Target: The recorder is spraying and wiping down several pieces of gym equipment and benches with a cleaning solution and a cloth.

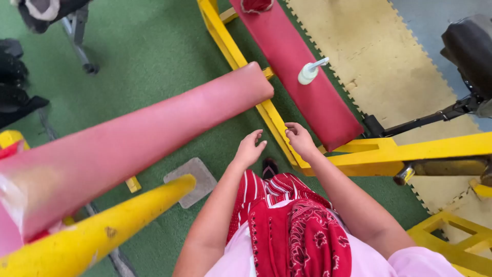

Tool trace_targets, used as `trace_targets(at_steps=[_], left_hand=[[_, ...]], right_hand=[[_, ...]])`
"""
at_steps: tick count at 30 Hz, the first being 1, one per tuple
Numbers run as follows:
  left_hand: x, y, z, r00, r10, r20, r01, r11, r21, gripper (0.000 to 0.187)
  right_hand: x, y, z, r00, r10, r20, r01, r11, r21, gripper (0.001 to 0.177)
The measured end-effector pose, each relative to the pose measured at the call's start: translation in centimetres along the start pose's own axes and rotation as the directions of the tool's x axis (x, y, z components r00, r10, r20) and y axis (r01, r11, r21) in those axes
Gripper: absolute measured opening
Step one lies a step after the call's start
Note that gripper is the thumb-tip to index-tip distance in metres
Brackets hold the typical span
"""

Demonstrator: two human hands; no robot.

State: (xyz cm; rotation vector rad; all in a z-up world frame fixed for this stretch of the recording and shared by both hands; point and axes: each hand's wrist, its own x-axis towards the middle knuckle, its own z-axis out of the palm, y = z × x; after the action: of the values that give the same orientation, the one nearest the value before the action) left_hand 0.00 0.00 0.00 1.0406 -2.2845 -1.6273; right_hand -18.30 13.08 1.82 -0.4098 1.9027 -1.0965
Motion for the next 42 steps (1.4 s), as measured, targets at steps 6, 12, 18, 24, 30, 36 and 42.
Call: trace_targets(at_steps=[6, 12, 18, 24, 30, 36, 42], left_hand=[[8.1, 0.1, -1.7, 0.989, -0.010, 0.146, -0.004, 0.995, 0.095, 0.056], [19.1, -1.5, -3.4, 0.957, 0.061, 0.283, -0.113, 0.979, 0.172, 0.052], [29.5, 1.1, -7.8, 0.918, -0.085, 0.387, 0.040, 0.992, 0.123, 0.054], [38.8, -0.1, -10.3, 0.894, -0.081, 0.441, -0.072, 0.945, 0.319, 0.048], [48.1, -4.3, -8.6, 0.931, -0.076, 0.356, -0.073, 0.919, 0.388, 0.034], [58.6, -11.1, -5.7, 0.966, 0.066, 0.251, -0.206, 0.784, 0.586, 0.048], [68.1, -14.2, -4.3, 0.963, 0.124, 0.239, -0.265, 0.592, 0.761, 0.062]], right_hand=[[4.9, 2.5, -2.6, 0.990, 0.116, -0.080, -0.104, 0.985, 0.139, 0.040], [10.3, 2.0, -3.5, 0.937, 0.279, -0.209, -0.225, 0.942, 0.249, 0.042], [18.3, 0.9, -3.5, 0.824, 0.463, -0.328, -0.285, 0.838, 0.466, 0.046], [27.2, 0.5, -3.2, 0.681, 0.576, -0.453, -0.254, 0.765, 0.592, 0.056], [33.2, 1.4, -3.6, 0.538, 0.612, -0.580, -0.272, 0.777, 0.568, 0.071], [37.0, 3.5, -4.0, 0.416, 0.516, -0.749, -0.210, 0.856, 0.472, 0.061], [37.4, 6.4, -4.9, 0.460, 0.438, -0.772, -0.211, 0.899, 0.384, 0.045]])
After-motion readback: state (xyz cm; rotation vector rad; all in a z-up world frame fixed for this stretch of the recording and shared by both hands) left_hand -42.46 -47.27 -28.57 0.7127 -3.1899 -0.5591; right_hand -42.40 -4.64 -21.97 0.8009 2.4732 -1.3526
